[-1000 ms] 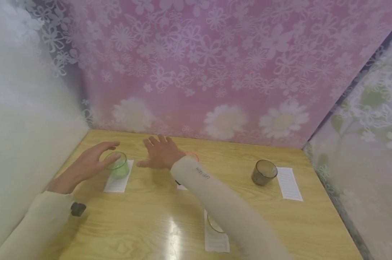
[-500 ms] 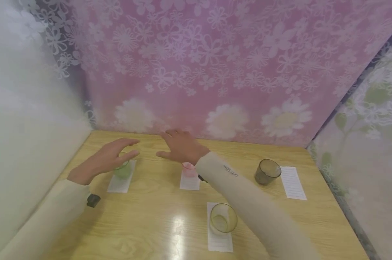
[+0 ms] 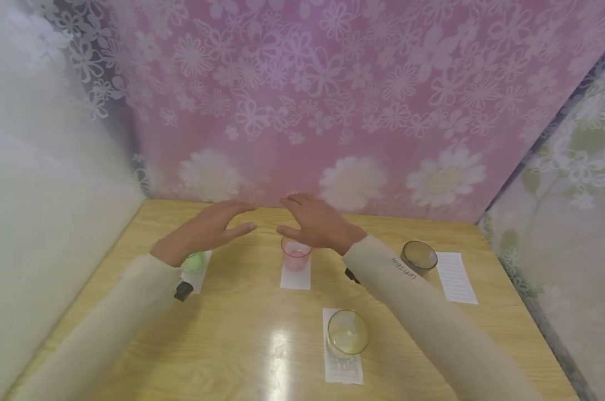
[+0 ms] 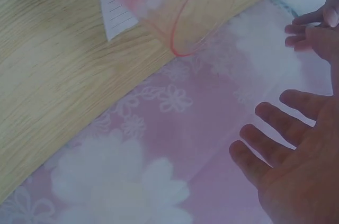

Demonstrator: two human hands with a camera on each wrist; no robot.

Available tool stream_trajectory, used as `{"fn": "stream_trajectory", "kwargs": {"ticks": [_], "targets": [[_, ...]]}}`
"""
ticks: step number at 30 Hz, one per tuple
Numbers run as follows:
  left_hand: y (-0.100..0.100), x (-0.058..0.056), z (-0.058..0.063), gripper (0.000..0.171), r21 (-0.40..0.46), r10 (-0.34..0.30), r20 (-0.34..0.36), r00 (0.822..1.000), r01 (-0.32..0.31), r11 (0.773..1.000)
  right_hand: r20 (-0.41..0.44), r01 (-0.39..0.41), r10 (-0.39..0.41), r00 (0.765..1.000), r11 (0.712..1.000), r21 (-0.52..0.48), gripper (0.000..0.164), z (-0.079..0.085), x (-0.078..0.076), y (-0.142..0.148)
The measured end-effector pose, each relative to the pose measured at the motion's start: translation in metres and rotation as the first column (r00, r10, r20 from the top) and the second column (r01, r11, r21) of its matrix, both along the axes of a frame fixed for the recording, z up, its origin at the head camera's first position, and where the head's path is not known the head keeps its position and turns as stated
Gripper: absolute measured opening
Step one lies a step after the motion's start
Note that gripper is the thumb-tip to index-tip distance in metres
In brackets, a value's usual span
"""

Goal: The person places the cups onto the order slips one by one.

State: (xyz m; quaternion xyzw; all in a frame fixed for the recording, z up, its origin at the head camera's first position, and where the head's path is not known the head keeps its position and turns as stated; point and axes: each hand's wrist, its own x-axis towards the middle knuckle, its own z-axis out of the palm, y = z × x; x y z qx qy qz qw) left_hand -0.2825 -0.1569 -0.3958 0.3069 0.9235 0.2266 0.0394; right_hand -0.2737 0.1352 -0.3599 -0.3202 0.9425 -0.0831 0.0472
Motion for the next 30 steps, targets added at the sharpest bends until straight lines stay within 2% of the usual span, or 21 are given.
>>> {"fn": "stream_trajectory", "kwargs": {"ticks": [4,8,15,24,30], "targets": [[0.025,-0.005,0.003,0.062,0.001,-0.052,-0.025,0.998,0.052,0.999,0.001,-0.002,0.002,1.0,1.0,-0.028,0.077,-0.002,0.006,0.015],[0.045,-0.006,0.003,0.059,-0.015,-0.066,-0.017,0.998,0.066,0.998,-0.016,0.009,-0.01,1.0,0.999,-0.048,0.076,-0.006,0.012,0.031],[0.08,-0.003,0.003,0.056,-0.048,-0.1,-0.023,0.995,0.099,0.994,-0.044,0.061,-0.064,0.997,0.996,-0.066,0.074,-0.002,0.016,0.064],[0.121,0.001,0.008,0.052,-0.068,-0.169,-0.023,0.985,0.167,0.984,-0.036,0.125,-0.128,0.991,0.989,-0.078,0.074,0.005,0.025,0.105],[0.143,0.002,0.007,0.052,-0.09,-0.2,-0.012,0.98,0.199,0.976,-0.018,0.179,-0.182,0.983,0.98,-0.091,0.074,0.01,0.028,0.134]]}}
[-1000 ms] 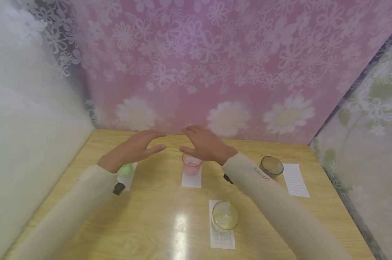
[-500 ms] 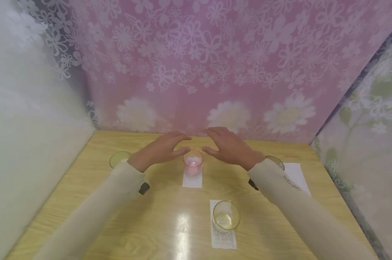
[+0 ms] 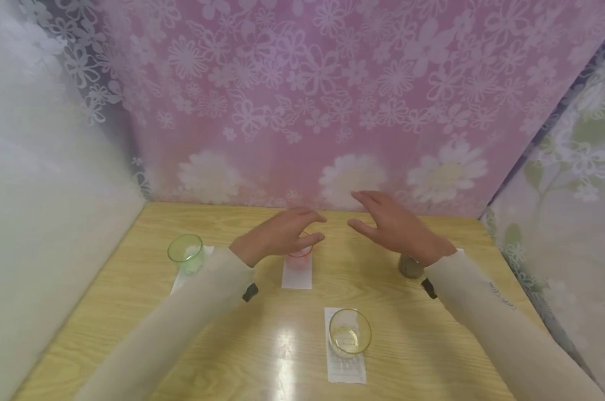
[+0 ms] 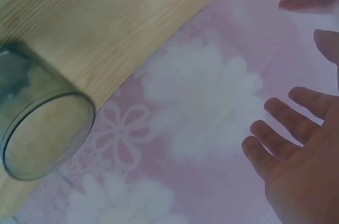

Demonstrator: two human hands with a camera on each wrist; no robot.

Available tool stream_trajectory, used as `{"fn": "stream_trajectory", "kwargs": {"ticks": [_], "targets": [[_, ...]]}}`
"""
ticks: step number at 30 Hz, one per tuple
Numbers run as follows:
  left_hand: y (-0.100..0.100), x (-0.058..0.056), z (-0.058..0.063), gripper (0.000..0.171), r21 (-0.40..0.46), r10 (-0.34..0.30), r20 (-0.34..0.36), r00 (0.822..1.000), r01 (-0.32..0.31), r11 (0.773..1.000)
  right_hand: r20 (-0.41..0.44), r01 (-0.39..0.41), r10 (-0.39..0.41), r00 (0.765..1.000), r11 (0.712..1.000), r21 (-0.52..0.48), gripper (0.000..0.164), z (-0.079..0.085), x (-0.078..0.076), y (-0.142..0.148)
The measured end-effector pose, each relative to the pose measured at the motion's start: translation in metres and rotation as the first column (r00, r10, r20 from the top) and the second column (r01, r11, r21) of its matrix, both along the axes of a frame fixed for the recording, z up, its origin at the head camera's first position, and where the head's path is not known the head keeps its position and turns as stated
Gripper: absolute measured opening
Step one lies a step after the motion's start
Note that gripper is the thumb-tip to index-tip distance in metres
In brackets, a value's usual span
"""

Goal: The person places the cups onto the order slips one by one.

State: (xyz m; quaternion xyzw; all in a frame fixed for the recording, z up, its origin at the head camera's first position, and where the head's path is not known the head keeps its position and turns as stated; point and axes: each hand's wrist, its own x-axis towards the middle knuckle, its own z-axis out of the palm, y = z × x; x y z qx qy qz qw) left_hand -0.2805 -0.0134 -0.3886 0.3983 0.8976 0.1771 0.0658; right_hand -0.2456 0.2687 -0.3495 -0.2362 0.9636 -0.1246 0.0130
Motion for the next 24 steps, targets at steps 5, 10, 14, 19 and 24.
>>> {"fn": "stream_trajectory", "kwargs": {"ticks": [5,10,14,19,24], "targets": [[0.016,0.001,0.0,0.056,-0.026,-0.003,0.002,1.0,0.004,1.0,0.007,0.03,-0.03,1.0,0.999,-0.018,0.075,0.003,0.002,0.023],[0.032,0.002,0.001,0.063,-0.049,-0.003,-0.005,1.0,0.003,0.999,0.002,0.059,-0.059,0.998,0.998,-0.019,0.077,0.002,0.003,0.045],[0.048,0.004,0.003,0.067,-0.036,-0.006,0.011,1.0,0.007,0.999,-0.005,0.085,-0.085,0.996,0.996,-0.031,0.076,0.0,0.003,0.064],[0.068,0.006,0.002,0.07,-0.039,-0.012,0.023,1.0,0.013,0.999,-0.004,0.109,-0.11,0.994,0.992,-0.064,0.074,-0.005,0.006,0.089],[0.087,0.009,-0.004,0.073,-0.036,0.004,0.035,0.999,-0.003,0.999,0.002,0.144,-0.144,0.99,0.985,-0.093,0.071,-0.013,0.01,0.115]]}}
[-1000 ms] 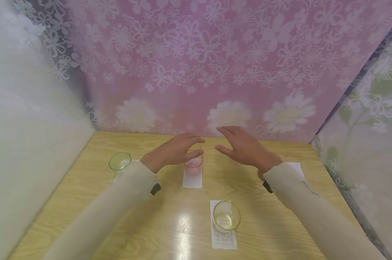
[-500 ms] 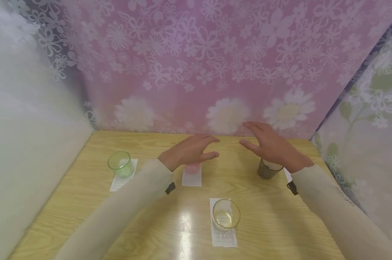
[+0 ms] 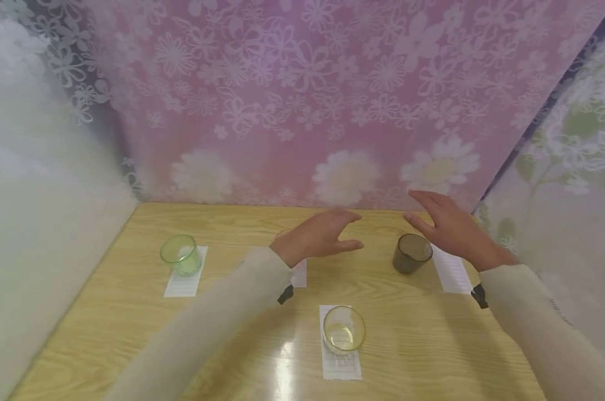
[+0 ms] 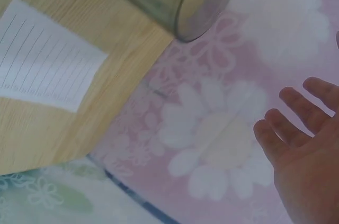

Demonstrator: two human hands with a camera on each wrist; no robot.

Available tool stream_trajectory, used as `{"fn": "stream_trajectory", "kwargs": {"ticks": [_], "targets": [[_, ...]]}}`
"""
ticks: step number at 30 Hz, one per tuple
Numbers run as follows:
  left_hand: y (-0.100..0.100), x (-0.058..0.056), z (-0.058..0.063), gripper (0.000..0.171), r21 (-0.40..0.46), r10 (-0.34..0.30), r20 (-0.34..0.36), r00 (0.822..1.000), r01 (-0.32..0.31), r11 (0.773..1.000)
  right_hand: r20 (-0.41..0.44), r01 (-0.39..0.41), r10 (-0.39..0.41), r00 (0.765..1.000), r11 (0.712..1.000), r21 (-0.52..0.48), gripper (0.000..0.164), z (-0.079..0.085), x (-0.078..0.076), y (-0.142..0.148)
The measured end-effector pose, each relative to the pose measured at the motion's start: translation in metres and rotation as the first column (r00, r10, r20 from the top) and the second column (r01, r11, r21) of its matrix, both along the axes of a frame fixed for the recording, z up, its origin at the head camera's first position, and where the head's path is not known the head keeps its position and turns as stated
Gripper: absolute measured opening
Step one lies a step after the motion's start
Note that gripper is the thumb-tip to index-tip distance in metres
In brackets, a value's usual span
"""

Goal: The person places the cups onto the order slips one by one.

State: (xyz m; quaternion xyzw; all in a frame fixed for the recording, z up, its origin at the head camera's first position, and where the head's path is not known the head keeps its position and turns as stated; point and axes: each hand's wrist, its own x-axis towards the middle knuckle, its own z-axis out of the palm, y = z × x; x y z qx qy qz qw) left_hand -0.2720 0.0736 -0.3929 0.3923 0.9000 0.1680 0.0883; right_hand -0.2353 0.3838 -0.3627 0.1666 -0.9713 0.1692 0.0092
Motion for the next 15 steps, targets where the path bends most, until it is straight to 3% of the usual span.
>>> {"fn": "stream_trajectory", "kwargs": {"ticks": [4,15], "targets": [[0.015,0.004,-0.004,0.075,-0.012,0.006,0.013,1.0,-0.006,1.0,-0.015,0.019,-0.019,1.0,1.0,-0.012,0.067,-0.008,0.003,0.019],[0.047,0.011,-0.007,0.076,-0.036,-0.003,-0.01,1.0,0.003,0.999,-0.053,-0.029,0.028,0.998,0.999,-0.029,0.064,-0.032,0.003,0.061]]}}
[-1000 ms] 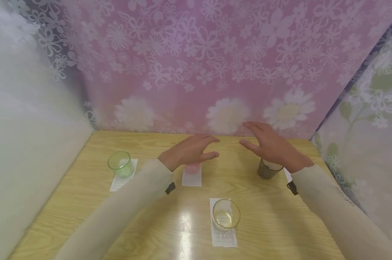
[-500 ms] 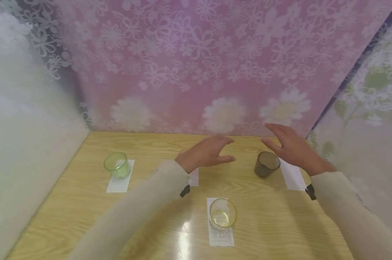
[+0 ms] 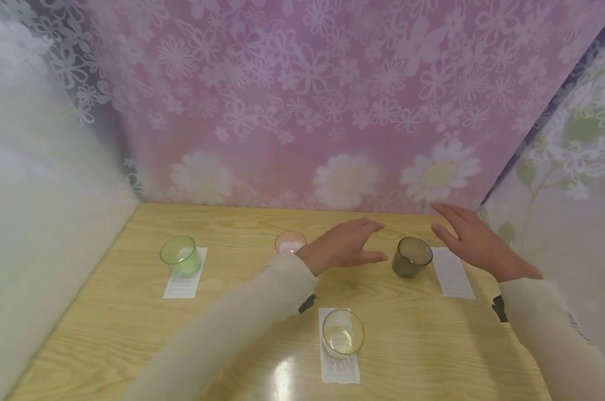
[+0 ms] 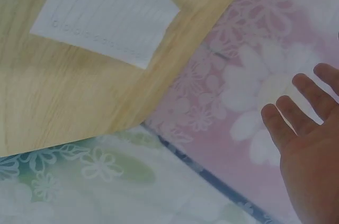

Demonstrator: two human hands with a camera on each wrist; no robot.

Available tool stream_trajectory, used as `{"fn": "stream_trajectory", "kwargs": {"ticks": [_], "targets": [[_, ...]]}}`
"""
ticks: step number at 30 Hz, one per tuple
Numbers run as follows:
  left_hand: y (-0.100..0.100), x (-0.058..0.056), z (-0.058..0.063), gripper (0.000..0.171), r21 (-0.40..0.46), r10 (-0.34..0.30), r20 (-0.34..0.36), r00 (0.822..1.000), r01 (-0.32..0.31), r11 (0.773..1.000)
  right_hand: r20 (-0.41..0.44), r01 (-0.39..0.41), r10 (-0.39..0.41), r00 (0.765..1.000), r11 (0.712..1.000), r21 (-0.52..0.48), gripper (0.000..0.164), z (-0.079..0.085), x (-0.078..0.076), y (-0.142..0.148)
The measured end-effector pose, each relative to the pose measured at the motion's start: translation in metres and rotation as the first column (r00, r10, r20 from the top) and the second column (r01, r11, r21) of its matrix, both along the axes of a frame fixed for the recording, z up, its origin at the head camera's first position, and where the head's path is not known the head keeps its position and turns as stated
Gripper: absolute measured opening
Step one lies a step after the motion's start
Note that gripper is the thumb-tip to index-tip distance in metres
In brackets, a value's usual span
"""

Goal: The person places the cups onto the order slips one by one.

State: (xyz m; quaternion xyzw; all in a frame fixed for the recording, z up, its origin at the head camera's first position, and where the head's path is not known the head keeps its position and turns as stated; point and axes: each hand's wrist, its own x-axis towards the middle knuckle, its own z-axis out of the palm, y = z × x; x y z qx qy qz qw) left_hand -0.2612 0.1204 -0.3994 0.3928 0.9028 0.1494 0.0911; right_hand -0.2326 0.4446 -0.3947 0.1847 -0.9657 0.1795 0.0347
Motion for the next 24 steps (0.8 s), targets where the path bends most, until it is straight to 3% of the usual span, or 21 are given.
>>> {"fn": "stream_trajectory", "kwargs": {"ticks": [7,13,20,24], "targets": [[0.013,-0.001,-0.002,0.079,-0.019,0.014,0.023,1.0,-0.014,1.0,0.035,-0.023,0.023,0.999,1.0,-0.005,0.063,-0.015,0.001,0.022],[0.023,-0.001,-0.003,0.082,-0.038,0.012,0.043,0.999,-0.01,0.999,0.07,-0.055,0.056,0.996,0.998,-0.025,0.064,-0.037,0.006,0.045],[0.038,0.003,-0.006,0.085,-0.089,-0.026,0.025,0.999,0.028,0.996,0.034,-0.061,0.062,0.997,0.998,-0.029,0.066,-0.069,0.023,0.067],[0.045,0.003,-0.009,0.086,-0.093,-0.031,0.012,0.999,0.032,0.995,-0.002,-0.089,0.089,0.996,0.996,0.002,0.072,-0.082,0.026,0.074]]}}
